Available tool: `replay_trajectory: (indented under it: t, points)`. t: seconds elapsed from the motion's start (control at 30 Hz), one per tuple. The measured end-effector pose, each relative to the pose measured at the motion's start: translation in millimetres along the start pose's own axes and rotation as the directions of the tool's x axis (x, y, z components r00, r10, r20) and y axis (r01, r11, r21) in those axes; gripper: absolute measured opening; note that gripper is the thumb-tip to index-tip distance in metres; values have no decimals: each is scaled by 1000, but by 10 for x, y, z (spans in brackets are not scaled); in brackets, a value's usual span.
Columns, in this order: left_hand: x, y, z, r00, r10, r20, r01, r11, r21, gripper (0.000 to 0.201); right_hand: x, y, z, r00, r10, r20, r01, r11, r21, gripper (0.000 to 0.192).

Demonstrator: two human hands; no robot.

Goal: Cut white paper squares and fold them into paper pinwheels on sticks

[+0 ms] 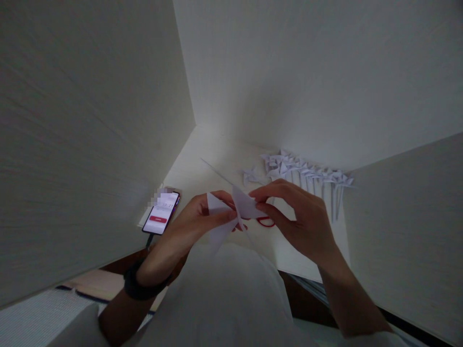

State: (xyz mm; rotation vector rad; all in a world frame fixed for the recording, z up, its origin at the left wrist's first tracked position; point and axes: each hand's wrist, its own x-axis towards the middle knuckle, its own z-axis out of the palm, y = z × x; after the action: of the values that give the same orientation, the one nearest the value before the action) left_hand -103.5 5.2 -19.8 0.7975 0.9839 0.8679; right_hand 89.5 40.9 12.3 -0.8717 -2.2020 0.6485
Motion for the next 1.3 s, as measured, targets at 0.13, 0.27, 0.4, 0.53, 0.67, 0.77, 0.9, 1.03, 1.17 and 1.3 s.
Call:
replay_trajectory:
  t: [0.13,0.27,0.4,0.53,0.67,0.77,0.9,1.03,1.17,1.3]
  points:
    - [46,-20,11,996,61,-65,-59,997,46,12,-8,-8,56,998,-48,-43,42,991,-124,4]
    - [43,-42,1,999,47,-20,-46,997,54,13,-9,-29,85,996,-29,-79,12,980,-199,10]
    - [38,-39,-13,999,16,43,-16,1000,1,16,-15,-69,73,995,38,-91,-54,982,-183,9]
    - [43,-10,-7,999,-20,46,21,999,-25,16,-27,-88,52,995,-17,-98,1,987,-162,11]
    - [24,17,29,999,-42,25,43,998,-52,20,-36,-53,33,990,-89,-111,72,987,-144,15]
    - [-18,39,91,996,-47,-72,40,994,-97,20,-52,6,3,978,-142,-151,114,977,-182,14]
    - [-51,68,164,983,7,-185,-30,993,-118,16,-90,65,-49,978,-192,-79,180,974,-137,10]
    - [-13,45,143,982,38,-187,-52,996,-72,13,-118,59,-65,975,-216,-47,200,952,-231,10]
    - [23,14,72,989,35,-142,-31,999,34,8,-107,59,-37,994,-113,7,110,944,-312,7]
    - [11,25,39,993,52,-107,-44,996,76,14,-76,60,1,997,-49,64,67,947,-313,15]
